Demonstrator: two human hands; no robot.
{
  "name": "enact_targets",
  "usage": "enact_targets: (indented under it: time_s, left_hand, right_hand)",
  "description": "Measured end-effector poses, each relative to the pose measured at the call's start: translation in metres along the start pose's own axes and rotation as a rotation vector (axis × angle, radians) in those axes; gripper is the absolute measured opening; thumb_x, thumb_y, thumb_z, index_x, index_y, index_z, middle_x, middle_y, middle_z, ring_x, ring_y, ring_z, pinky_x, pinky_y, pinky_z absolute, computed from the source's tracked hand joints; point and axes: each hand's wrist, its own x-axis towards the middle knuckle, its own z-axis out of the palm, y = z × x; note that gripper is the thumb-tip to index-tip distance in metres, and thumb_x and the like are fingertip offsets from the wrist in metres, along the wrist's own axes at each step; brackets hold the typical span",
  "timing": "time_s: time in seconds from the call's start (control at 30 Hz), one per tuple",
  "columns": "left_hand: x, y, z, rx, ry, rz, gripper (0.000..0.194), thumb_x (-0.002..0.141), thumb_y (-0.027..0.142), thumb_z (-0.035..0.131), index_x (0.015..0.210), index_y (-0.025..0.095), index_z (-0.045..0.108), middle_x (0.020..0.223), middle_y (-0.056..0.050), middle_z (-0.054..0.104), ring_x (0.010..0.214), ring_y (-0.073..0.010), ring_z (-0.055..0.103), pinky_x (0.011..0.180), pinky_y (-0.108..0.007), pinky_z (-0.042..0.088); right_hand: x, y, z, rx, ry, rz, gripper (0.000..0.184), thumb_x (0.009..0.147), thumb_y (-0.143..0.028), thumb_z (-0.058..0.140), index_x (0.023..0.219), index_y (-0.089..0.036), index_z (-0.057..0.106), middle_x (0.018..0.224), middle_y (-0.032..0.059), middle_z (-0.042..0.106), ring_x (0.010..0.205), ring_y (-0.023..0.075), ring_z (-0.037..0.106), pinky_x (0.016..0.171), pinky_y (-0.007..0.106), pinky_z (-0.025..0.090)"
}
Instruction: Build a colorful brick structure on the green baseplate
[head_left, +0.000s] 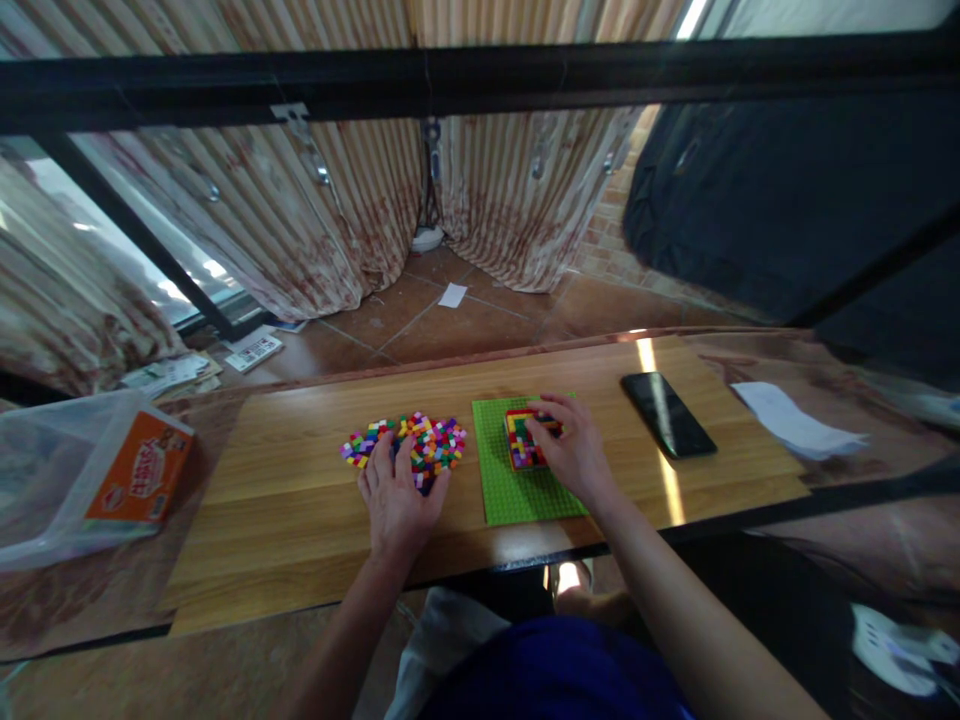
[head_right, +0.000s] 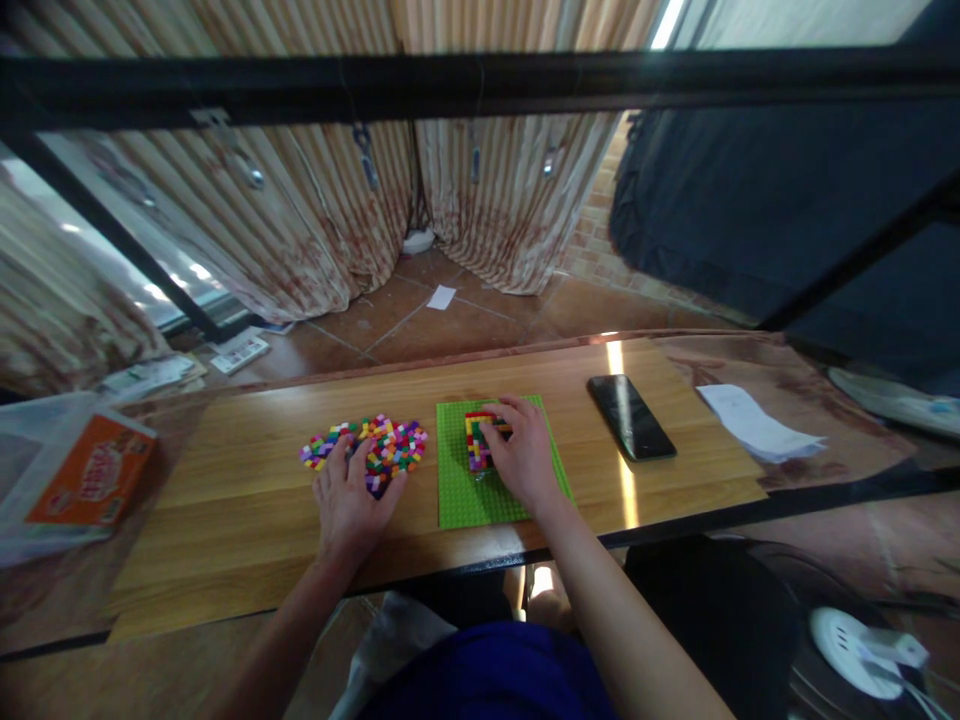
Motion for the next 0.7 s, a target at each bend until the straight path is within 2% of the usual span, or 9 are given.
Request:
enact_targets:
  time_s: [0.13,0.47,0.7]
  left_hand:
    - [0.000,0.000,0.000,0.005,-0.003,-0.002,0.063,0.080,0.050,0.058,0.132,0.016,0.048,0.144,-0.018,0.038,0.130,-0.0362,0.038,0.105,-0.051,0.030]
    - [0.000,0.001,-0.001,0.000,-0.009,-0.007,0.063,0.080,0.051,0.058,0.132,0.016,0.048,0.145,-0.018,0.038,0.130,-0.0357,0.038,0.107,-0.049,0.029]
    - [0.000,-0.001,-0.001,-0.048,0.008,-0.004,0.061,0.081,0.050,0.058,0.130,0.015,0.050,0.143,-0.018,0.040,0.130,-0.0357,0.039,0.107,-0.050,0.030]
  right_hand:
    - [0.004,0.002,0.006,0.000,0.041,0.050,0.029,0.084,-0.037,0.057,0.104,-0.021,0.070,0.114,0.0116,0.062,0.107,0.0260,0.056,0.096,0.045,0.042]
    - [0.004,0.003,0.018,-0.046,-0.005,0.118,0.024,0.081,-0.035,0.061,0.099,-0.022,0.072,0.110,0.0102,0.065,0.106,0.0271,0.055,0.095,0.045,0.041]
    - [0.007,0.006,0.018,0.082,-0.038,0.116,0.024,0.079,-0.037,0.063,0.094,-0.021,0.073,0.104,0.0093,0.068,0.099,0.0237,0.060,0.094,0.042,0.043]
